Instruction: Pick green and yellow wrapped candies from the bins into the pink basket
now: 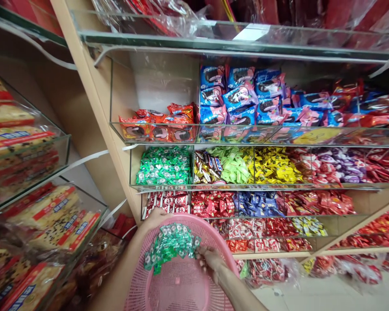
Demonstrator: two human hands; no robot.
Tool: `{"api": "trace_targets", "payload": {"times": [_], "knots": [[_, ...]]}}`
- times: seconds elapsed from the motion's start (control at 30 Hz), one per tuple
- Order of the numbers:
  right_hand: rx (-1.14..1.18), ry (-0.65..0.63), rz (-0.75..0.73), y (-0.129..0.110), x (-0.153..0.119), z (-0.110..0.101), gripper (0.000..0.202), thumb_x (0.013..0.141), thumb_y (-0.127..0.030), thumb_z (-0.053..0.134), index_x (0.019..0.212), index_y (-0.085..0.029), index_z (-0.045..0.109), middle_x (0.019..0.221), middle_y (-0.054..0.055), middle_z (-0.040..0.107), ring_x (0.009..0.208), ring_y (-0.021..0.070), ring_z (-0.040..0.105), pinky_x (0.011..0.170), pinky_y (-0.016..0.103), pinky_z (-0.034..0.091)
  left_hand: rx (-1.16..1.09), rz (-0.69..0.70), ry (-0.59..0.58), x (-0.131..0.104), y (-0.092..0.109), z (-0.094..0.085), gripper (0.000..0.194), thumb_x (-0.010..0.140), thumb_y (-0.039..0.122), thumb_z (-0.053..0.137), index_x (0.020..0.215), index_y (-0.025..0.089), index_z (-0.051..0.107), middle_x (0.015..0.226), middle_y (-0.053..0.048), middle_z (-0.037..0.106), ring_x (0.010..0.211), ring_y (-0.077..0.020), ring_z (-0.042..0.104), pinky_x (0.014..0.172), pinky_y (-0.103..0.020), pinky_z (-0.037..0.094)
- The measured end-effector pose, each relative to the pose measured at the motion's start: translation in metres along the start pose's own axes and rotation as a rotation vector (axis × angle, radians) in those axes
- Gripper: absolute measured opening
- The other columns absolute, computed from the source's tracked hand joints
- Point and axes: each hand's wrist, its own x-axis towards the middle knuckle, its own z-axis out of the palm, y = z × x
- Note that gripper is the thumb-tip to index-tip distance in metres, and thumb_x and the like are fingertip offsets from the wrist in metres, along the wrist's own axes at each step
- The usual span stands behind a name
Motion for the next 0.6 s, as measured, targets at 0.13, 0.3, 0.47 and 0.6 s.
{"api": "trace_targets", "payload": {"times": [0.13, 0.3, 0.47, 0.6], "knots": [[0.037, -0.009, 0.017, -0.0001, -0.0013, -0.0008, 0.016, 0.080, -0.015, 0.057, 0.064, -0.015, 0.054, 0.049, -0.004, 0.054, 0.034, 0.0034, 0.039, 0.033, 0.014, 0.023, 0.006, 0.007, -0.002, 0.0011, -0.0023, 0.0006, 0.055, 0.059, 0.063, 0.058, 0.042, 0.019, 0.030, 0.045, 0.006, 0.019, 0.048, -0.0069, 0.019, 0.052, -0.026, 0.010], [0.071, -0.007, -0.031, 0.0032, 0.0003, -0.0035, 0.021, 0.081, -0.018, 0.056, 0.061, -0.015, 0.053, 0.048, -0.005, 0.050, 0.033, 0.0030, 0.037, 0.032, 0.014, 0.022, 0.035, 0.019, -0.006, 0.0008, -0.0018, -0.0002, 0.054, 0.061, 0.062, 0.056, 0.043, 0.020, 0.027, 0.047, 0.006, 0.018, 0.049, -0.0070, 0.018, 0.052, -0.027, 0.011], [0.103, -0.045, -0.082, 0.0025, -0.0040, -0.0017, 0.023, 0.077, -0.023, 0.063, 0.058, -0.015, 0.054, 0.048, -0.004, 0.051, 0.035, 0.0030, 0.037, 0.032, 0.013, 0.024, 0.054, 0.023, -0.002, 0.0024, -0.0039, 0.0015, 0.051, 0.063, 0.059, 0.055, 0.043, 0.020, 0.029, 0.047, 0.006, 0.018, 0.048, -0.0070, 0.018, 0.052, -0.027, 0.011], [0.167, -0.116, -0.106, -0.0011, -0.0074, -0.0017, 0.018, 0.069, -0.026, 0.072, 0.064, -0.016, 0.058, 0.054, -0.003, 0.057, 0.040, 0.0034, 0.042, 0.038, 0.013, 0.032, 0.034, 0.019, 0.009, 0.0039, -0.0084, 0.0037, 0.050, 0.063, 0.058, 0.056, 0.043, 0.019, 0.032, 0.046, 0.006, 0.019, 0.048, -0.0071, 0.019, 0.051, -0.026, 0.011]]}}
